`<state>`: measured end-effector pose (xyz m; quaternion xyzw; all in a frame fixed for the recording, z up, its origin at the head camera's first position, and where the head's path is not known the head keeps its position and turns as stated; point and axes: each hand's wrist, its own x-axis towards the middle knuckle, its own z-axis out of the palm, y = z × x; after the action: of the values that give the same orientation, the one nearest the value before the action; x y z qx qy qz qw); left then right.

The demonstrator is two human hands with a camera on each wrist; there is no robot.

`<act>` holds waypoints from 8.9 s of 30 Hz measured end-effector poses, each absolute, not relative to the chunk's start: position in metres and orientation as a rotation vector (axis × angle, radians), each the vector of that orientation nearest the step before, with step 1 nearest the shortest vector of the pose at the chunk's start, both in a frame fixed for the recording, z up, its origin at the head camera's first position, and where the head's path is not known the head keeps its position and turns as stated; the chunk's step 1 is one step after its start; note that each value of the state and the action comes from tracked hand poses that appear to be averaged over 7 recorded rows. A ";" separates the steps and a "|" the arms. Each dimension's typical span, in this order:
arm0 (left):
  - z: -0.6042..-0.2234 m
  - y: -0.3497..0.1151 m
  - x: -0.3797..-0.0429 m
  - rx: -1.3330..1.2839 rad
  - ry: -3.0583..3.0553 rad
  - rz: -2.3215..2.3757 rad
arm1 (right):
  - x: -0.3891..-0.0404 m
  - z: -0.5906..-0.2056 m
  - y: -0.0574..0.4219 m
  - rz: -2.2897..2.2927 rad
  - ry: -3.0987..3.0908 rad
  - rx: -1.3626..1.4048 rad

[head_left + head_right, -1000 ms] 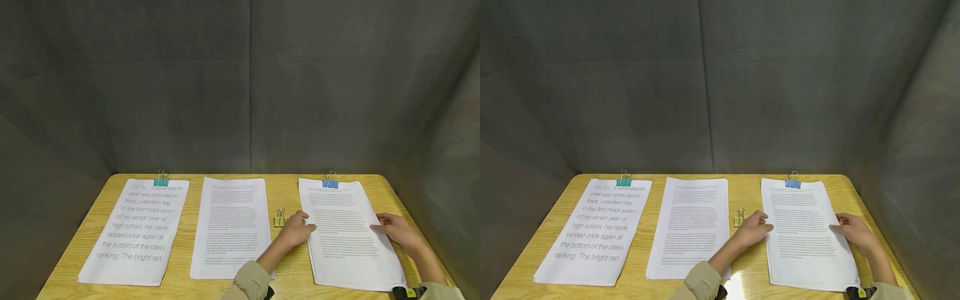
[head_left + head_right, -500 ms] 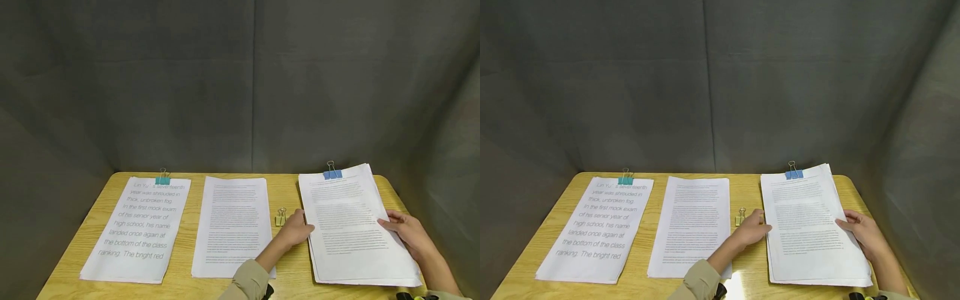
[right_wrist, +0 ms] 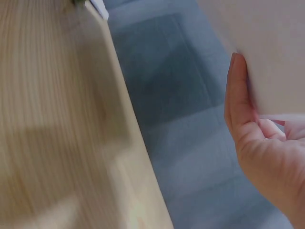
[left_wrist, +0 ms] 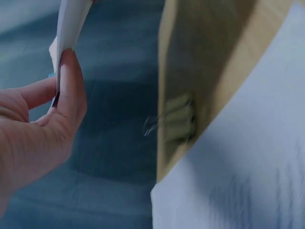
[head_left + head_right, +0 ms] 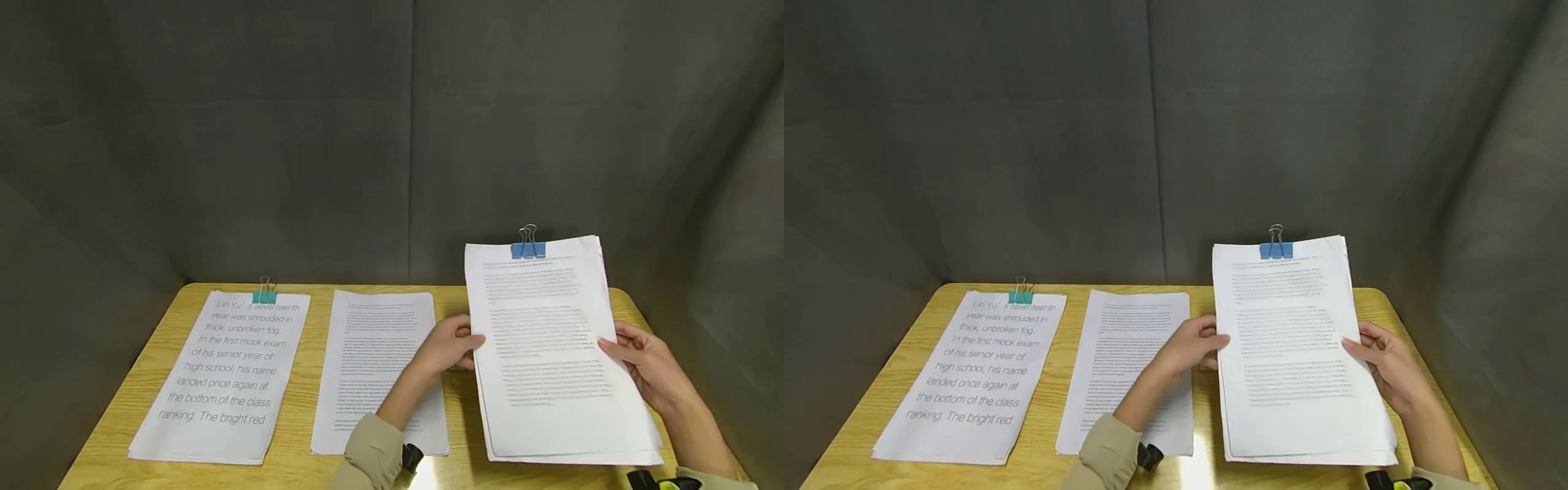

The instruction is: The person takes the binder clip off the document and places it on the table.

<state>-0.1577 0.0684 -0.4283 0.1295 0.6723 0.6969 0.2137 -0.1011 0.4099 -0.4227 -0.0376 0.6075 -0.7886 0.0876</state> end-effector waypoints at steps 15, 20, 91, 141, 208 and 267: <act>-0.424 -0.026 -0.163 0.334 2.013 1.962 | -0.139 -0.435 0.320 -2.282 1.810 -0.308; -0.432 -0.045 -0.160 0.302 2.047 1.973 | -0.145 -0.442 0.300 -2.242 1.827 -0.289; -0.451 -0.084 -0.147 0.040 2.158 2.050 | -0.203 -0.351 0.278 -2.211 2.312 -0.316; -0.456 -0.078 -0.149 0.188 2.127 2.025 | -0.275 -0.340 0.213 -1.322 2.441 -0.501; -0.453 0.039 -0.153 0.108 2.044 2.130 | -0.215 -0.324 0.308 -2.142 2.232 -0.199; -0.481 0.126 -0.172 -0.030 2.285 1.794 | -0.133 -0.451 0.465 -1.394 2.421 0.314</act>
<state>-0.1725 0.1257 -0.4810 -0.0102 0.7810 0.6133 0.1178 -0.1330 0.4653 -0.4513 0.1103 0.8494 -0.4893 0.1645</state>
